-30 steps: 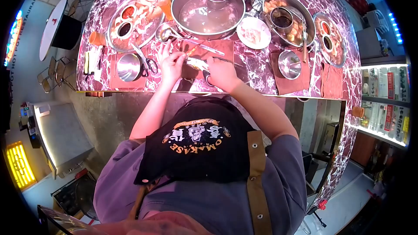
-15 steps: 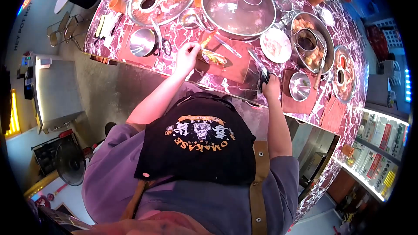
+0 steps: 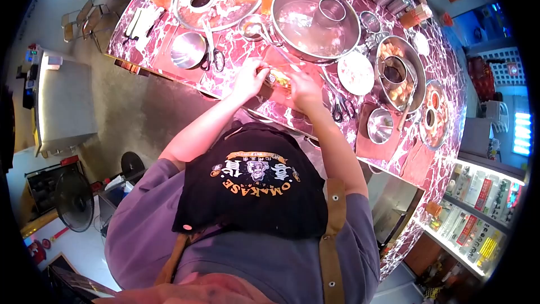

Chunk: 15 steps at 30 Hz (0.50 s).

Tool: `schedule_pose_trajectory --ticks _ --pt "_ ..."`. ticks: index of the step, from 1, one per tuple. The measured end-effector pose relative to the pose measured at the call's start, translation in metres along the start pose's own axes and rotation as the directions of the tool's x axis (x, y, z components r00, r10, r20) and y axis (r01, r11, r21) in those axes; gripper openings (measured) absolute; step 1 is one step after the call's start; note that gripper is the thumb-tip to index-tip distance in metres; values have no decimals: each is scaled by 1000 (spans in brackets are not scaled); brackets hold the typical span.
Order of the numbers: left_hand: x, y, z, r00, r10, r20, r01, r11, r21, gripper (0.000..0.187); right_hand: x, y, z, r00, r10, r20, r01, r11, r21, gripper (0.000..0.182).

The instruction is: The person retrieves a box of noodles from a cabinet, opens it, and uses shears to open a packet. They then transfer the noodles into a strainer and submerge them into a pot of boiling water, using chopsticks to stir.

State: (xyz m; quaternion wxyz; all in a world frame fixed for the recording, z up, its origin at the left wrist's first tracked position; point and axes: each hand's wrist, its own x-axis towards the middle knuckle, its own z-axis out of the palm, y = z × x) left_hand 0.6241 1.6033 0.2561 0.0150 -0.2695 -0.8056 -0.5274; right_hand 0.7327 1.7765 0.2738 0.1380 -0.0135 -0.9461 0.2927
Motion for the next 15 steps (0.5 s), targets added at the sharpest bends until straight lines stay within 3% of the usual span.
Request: schedule_pose_trajectory --ticks 1,3,5,7,9,11,12,13,15 --pt "-2 2 -3 998 56 16 -57 998 41 14 -3 2 4 995 98 11 -97 992 -82 25" --pt "-3 4 -6 996 -31 83 33 999 -19 14 -1 -6 1 989 142 33 -136 983 -127 27" --pt "0 3 -8 997 -12 74 9 999 39 12 11 -38 -18 991 -130 -9 129 989 -78 28" --pt "2 3 -6 998 56 22 -58 995 87 12 13 -32 -9 990 -141 7 141 990 -24 29" --pt "2 0 -2 992 124 -30 -118 982 149 11 15 -19 3 984 -176 20 177 979 -97 29" --pt "5 -11 1 991 132 32 -136 977 163 11 23 -20 3 995 46 84 -42 998 -54 27" --pt "6 -13 0 990 138 33 -141 977 162 11 23 -18 4 968 200 149 -175 971 -163 29" --pt "5 -13 -1 989 141 31 -144 976 160 11 20 -13 6 974 178 140 -143 962 -231 31" --pt "4 -10 -6 989 145 37 -148 984 98 11 29 -41 -9 903 327 278 -235 918 -319 34"
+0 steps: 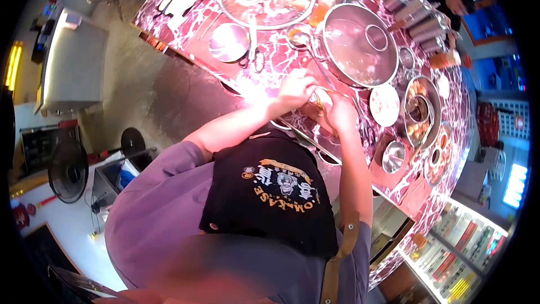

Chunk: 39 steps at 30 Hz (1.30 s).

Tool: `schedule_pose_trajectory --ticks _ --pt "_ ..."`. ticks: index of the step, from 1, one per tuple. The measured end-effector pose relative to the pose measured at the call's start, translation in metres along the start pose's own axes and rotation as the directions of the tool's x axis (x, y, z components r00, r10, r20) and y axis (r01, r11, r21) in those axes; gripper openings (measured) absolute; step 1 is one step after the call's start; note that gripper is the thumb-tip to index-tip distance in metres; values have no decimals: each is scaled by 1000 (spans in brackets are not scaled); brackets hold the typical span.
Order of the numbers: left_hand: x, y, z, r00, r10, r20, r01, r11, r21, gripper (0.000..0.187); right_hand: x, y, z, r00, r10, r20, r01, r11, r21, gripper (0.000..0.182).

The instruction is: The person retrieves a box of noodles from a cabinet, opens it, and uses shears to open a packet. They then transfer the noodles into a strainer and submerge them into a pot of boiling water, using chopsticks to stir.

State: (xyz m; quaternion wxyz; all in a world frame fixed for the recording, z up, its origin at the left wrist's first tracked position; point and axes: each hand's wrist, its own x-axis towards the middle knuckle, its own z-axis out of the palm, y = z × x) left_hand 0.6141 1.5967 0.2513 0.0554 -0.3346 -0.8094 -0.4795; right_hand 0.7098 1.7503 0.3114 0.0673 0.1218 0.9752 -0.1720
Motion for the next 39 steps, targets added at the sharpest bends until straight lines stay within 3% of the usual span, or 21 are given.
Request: schedule_pose_trajectory --ticks 3,5,8,10,11,12,13,14,15,16,18,20,22,24,26,29,32,34,36,39 --pt "2 6 -7 999 11 30 -12 999 32 13 5 -10 3 996 -65 62 69 996 -60 35" --pt "2 5 -3 997 40 67 -48 992 113 15 13 -17 16 999 -24 33 29 986 -164 32" --pt "7 -7 4 997 42 72 -45 998 38 13 19 -12 29 999 43 6 -41 981 -189 31" --pt "5 -33 19 996 -66 -67 32 909 -416 10 18 -12 17 995 83 54 -71 980 -186 34" --pt "-9 -48 37 924 -376 70 245 443 -863 14 15 -9 12 990 86 111 -66 983 -172 36" --pt "-14 -72 21 966 -247 76 153 306 -940 16 11 0 14 988 113 107 -94 981 -172 36" --pt "16 -26 -36 495 -731 470 530 -175 -830 14 9 10 20 992 103 71 -90 980 -176 34" --pt "7 -93 -9 548 -773 320 494 -9 -870 12 5 16 24 995 93 37 -85 980 -178 32" --pt "8 -95 -24 597 -710 373 388 -151 -909 12 5 10 15 976 189 106 -161 961 -226 36" --pt "5 -109 -33 629 -634 450 472 -148 -869 13 4 7 11 973 207 102 -180 957 -227 36" --pt "5 -93 -40 552 -687 472 591 -77 -803 15 2 0 7 981 172 93 -154 972 -178 36" --pt "-5 -89 -20 595 -628 502 612 -52 -789 12 3 -10 0 976 184 118 -165 974 -153 38" --pt "-10 -71 -11 650 -555 520 650 51 -758 9 1 -14 0 996 81 -20 -83 991 -101 39" --pt "-14 -56 -2 734 -482 479 604 140 -785 10 -3 -16 -6 994 113 -1 -112 990 -86 36" --pt "-21 -57 7 800 -417 432 563 274 -780 12 -9 -11 -11 990 10 -140 -16 999 -41 34" --pt "-22 -53 10 802 -423 422 567 314 -762 13 -17 -2 -17 976 -34 -217 38 999 15 34" --pt "-17 -40 8 731 -517 445 635 274 -722 12 -25 -3 -39 983 11 -186 0 998 60 36" --pt "-16 -24 4 734 -509 449 624 246 -742 14 -28 3 -48 975 -1 -222 26 994 110 35" --pt "-14 -15 5 614 -626 480 658 71 -749 12 -30 6 -64 975 44 -217 10 970 241 34" --pt "-15 -14 16 578 -660 480 618 -30 -786 10 -19 23 -88 964 53 -260 29 952 305 34"
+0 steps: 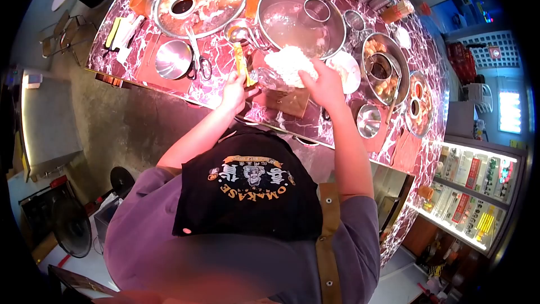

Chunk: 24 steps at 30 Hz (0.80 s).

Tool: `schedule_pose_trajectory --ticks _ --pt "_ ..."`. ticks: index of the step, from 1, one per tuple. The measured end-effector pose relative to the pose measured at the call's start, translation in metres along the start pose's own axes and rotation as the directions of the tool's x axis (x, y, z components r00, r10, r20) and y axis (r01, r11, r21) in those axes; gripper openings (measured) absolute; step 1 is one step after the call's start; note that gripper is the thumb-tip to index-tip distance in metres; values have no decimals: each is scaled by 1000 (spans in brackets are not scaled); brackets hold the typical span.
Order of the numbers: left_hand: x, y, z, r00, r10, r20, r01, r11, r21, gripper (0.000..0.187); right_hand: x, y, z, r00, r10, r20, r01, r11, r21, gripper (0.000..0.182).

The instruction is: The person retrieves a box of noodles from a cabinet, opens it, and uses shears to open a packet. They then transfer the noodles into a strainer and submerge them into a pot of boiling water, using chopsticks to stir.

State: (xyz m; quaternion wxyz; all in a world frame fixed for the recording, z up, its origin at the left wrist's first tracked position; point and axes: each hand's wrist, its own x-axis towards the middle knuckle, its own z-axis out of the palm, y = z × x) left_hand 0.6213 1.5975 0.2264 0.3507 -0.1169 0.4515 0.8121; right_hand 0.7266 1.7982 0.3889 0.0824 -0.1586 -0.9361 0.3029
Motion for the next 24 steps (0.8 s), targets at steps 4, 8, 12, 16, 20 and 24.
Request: schedule_pose_trajectory --ticks 4,8,12,16,20,24 --pt "-5 -5 11 996 23 -87 -26 999 -33 10 56 29 -11 987 35 -158 -11 989 149 38" --pt "-12 -6 22 986 53 -158 -60 997 -38 9 146 98 43 975 83 -205 -45 982 181 38" --pt "-17 -2 36 979 73 -192 -86 995 -59 9 200 127 106 862 503 58 -454 716 531 40" --pt "-26 0 29 987 62 -149 -64 998 -5 11 177 124 123 927 306 -215 -179 868 463 56" --pt "-28 9 28 999 -4 -39 6 998 58 11 33 62 105 983 -128 132 -17 650 759 68" --pt "-37 13 38 966 -145 217 117 984 135 12 -59 55 120 995 91 -30 -91 996 0 46"
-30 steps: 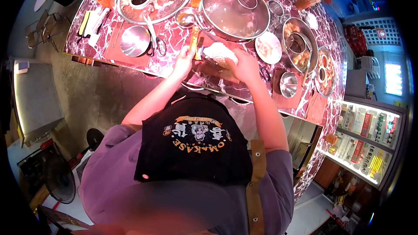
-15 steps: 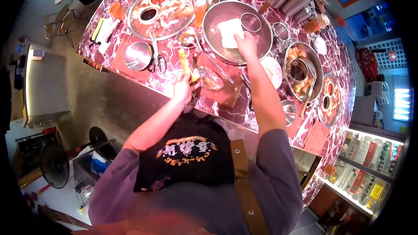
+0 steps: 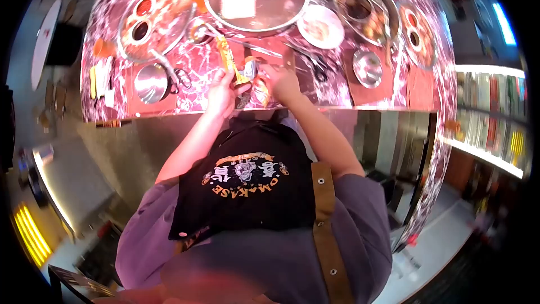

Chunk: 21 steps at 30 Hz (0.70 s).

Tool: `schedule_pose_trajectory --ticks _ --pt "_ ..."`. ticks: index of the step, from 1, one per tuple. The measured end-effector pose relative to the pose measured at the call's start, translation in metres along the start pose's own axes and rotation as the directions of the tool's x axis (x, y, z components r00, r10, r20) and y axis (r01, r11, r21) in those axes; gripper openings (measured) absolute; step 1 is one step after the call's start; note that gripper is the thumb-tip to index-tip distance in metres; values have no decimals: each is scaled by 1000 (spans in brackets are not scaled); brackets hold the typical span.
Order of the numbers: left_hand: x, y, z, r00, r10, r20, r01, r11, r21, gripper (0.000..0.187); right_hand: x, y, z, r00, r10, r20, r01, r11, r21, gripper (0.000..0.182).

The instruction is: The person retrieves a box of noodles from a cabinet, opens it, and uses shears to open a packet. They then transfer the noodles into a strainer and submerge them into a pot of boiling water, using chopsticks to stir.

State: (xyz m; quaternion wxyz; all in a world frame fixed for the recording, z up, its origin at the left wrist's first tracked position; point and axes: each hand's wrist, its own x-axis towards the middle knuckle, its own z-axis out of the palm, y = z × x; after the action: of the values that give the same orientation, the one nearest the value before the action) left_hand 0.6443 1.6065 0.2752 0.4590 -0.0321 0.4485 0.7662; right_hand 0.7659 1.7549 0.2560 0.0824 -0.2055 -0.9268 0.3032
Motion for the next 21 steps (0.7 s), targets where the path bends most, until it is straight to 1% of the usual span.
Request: schedule_pose_trajectory --ticks 1,2,3,4,5,6,7,8,9,10,11,12,13,14,15,16,17,18,19,20,21 --pt "0 2 2 995 -39 88 38 999 21 13 -10 3 0 974 222 34 -223 975 9 36" --pt "0 5 5 987 -44 155 42 999 17 15 -28 6 -3 958 265 -106 -253 960 116 31" --pt "6 2 -1 982 -69 178 58 996 66 17 -54 2 -8 919 317 -232 -265 937 229 27" --pt "21 -10 -14 981 -76 179 46 985 164 17 -83 7 -12 888 412 -204 -329 879 345 31" --pt "41 -24 -23 980 -78 184 28 965 259 18 -116 16 -11 842 489 -228 -345 812 470 32" --pt "54 -36 -20 991 -53 126 -14 877 479 21 -152 23 -9 790 562 -247 -340 736 586 33" --pt "72 -53 -22 982 -33 188 -99 753 651 23 -186 21 -12 730 641 -238 -339 641 688 34" --pt "85 -66 -17 958 9 288 -241 573 783 23 -221 21 -16 664 713 -223 -320 541 777 35" --pt "94 -79 -12 917 24 399 -380 363 851 25 -267 42 -2 494 863 -107 -333 301 894 33" --pt "104 -91 -7 836 114 537 -548 120 828 28 -305 52 1 362 928 -88 -322 213 922 34" --pt "120 -107 1 702 162 693 -685 -113 720 32 -347 55 -1 203 976 -78 -292 136 947 34" --pt "150 -126 -6 738 -42 674 -674 -89 733 37 -393 59 -5 53 993 -104 -315 116 942 33" --pt "115 -108 33 662 -80 745 -732 -280 620 40 -436 69 -16 -92 988 -126 -330 89 940 31" --pt "103 -108 52 685 -75 724 -690 -387 612 40 -479 76 -34 -183 975 -125 -334 57 941 30" --pt "115 -119 45 617 -69 784 -728 -428 535 34 -543 110 -31 -262 918 -296 -358 193 914 32" --pt "119 -128 45 599 0 801 -718 -441 538 24 -593 127 -49 -330 875 -354 -397 212 893 32" --pt "107 -123 55 612 -26 791 -701 -480 527 18 -602 112 -90 -473 811 -343 -372 169 913 34" --pt "94 -120 63 609 -42 792 -694 -514 505 18 -690 173 -80 -464 750 -472 -439 268 858 34" --pt "99 -122 59 572 -17 820 -720 -487 493 17 -688 158 -115 -522 740 -425 -420 211 883 36" --pt "92 -121 63 629 -60 775 -686 -511 518 18 -709 167 -133 -638 669 -382 -371 167 913 46" --pt "88 -124 65 671 -26 741 -654 -493 574 19 -739 187 -137 -682 526 -508 -567 58 822 57"
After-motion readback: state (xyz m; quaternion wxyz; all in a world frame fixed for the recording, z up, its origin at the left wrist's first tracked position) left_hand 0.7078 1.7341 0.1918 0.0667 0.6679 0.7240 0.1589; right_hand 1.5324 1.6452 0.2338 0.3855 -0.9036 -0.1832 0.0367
